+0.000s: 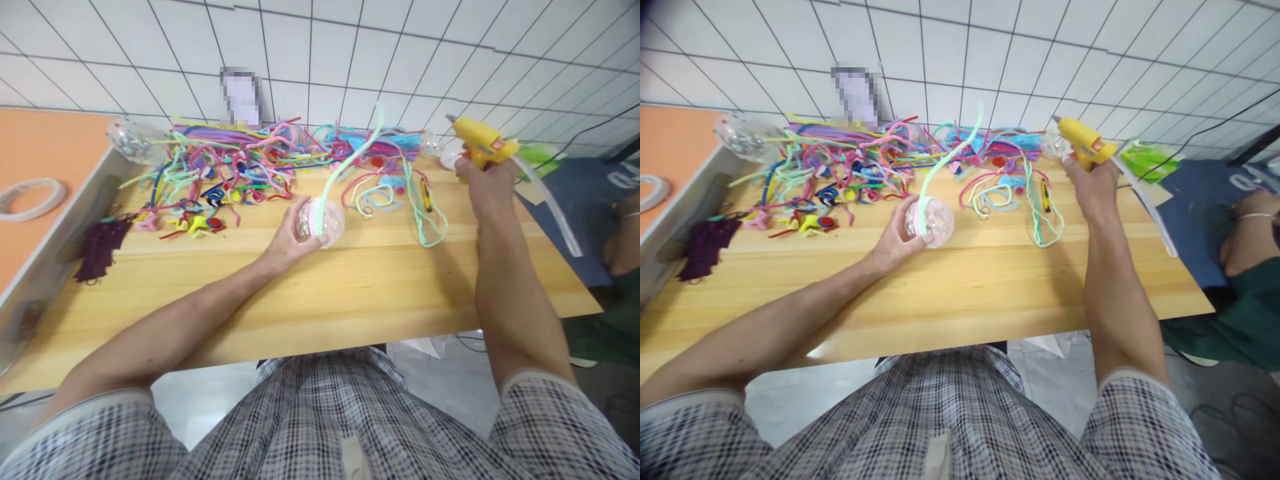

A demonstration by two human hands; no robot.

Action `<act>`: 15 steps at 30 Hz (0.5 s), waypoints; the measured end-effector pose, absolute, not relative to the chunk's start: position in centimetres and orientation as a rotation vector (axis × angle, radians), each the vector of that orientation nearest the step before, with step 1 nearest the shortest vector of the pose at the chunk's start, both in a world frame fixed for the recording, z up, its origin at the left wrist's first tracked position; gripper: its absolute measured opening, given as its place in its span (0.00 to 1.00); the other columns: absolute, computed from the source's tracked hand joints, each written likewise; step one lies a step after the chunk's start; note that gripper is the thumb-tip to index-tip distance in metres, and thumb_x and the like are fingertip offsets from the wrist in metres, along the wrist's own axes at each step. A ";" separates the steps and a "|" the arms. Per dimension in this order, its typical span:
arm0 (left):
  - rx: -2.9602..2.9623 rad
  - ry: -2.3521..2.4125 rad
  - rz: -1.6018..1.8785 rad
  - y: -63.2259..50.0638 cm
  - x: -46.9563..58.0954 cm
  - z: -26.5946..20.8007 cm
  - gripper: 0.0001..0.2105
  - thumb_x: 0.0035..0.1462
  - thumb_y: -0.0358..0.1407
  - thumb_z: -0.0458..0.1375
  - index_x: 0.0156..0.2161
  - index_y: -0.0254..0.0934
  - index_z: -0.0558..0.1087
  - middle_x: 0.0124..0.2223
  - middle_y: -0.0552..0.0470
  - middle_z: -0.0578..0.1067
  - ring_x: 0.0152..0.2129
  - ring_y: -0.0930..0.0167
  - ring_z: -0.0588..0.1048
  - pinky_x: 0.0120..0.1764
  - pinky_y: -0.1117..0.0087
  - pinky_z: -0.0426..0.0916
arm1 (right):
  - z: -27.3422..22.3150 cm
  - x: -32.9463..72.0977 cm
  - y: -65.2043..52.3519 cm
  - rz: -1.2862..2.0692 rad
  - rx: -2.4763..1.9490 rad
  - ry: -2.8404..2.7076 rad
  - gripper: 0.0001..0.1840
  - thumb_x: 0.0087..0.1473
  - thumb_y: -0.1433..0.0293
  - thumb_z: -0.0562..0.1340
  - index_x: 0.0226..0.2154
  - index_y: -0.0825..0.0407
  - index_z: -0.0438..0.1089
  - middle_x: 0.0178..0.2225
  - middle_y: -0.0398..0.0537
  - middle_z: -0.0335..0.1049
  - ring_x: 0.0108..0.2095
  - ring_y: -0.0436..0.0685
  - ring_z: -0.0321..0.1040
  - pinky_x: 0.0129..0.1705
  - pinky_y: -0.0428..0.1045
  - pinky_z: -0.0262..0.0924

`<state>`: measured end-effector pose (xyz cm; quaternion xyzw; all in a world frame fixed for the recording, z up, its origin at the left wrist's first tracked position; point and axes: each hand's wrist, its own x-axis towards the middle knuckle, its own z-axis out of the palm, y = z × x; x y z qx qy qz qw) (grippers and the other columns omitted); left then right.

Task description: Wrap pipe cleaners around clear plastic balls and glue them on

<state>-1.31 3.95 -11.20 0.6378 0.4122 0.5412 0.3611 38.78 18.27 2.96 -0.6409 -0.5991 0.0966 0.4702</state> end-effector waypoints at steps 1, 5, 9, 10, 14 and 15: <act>1.713 1.093 1.401 3.6 -1.2 -11.1 0.53 0.58 0.64 0.76 0.77 0.44 0.59 0.76 0.34 0.68 0.75 0.48 0.70 0.77 0.39 0.67 | 2.8 37.6 16.8 0.328 -1.522 -1.495 0.14 0.67 0.76 0.70 0.54 0.59 0.84 0.55 0.65 0.87 0.48 0.57 0.83 0.52 0.53 0.74; 1.981 1.155 1.441 2.7 -0.9 -10.7 0.48 0.61 0.60 0.75 0.77 0.48 0.59 0.77 0.35 0.67 0.77 0.47 0.67 0.80 0.37 0.62 | 0.9 33.9 10.8 0.454 -1.359 -1.825 0.14 0.60 0.66 0.76 0.48 0.47 0.84 0.47 0.51 0.87 0.47 0.64 0.83 0.55 0.62 0.77; 2.110 1.130 1.463 2.8 -1.0 -10.6 0.49 0.61 0.57 0.75 0.78 0.47 0.58 0.76 0.34 0.67 0.76 0.44 0.67 0.80 0.34 0.61 | -1.0 32.4 8.3 0.373 -0.934 -2.230 0.12 0.66 0.54 0.71 0.48 0.39 0.85 0.46 0.50 0.88 0.46 0.69 0.85 0.54 0.66 0.79; 2.127 1.126 1.457 2.8 -1.0 -10.6 0.49 0.62 0.57 0.75 0.78 0.47 0.58 0.76 0.34 0.68 0.76 0.44 0.68 0.80 0.34 0.62 | -1.4 32.2 8.2 0.358 -0.835 -2.306 0.13 0.69 0.53 0.68 0.49 0.38 0.85 0.46 0.51 0.89 0.47 0.69 0.86 0.53 0.66 0.79; 2.155 1.124 1.462 2.9 -0.9 -10.6 0.48 0.64 0.56 0.76 0.79 0.48 0.58 0.76 0.35 0.68 0.76 0.45 0.68 0.79 0.36 0.64 | -2.5 32.1 8.5 0.280 -0.665 -2.509 0.18 0.75 0.55 0.62 0.51 0.42 0.86 0.41 0.56 0.89 0.43 0.68 0.85 0.49 0.63 0.76; 2.151 1.126 1.465 2.9 -0.9 -10.6 0.48 0.63 0.56 0.76 0.79 0.48 0.58 0.75 0.35 0.69 0.75 0.46 0.69 0.79 0.37 0.64 | -2.9 32.2 8.5 0.263 -0.667 -2.529 0.18 0.75 0.56 0.62 0.51 0.43 0.86 0.40 0.56 0.89 0.42 0.67 0.85 0.49 0.62 0.75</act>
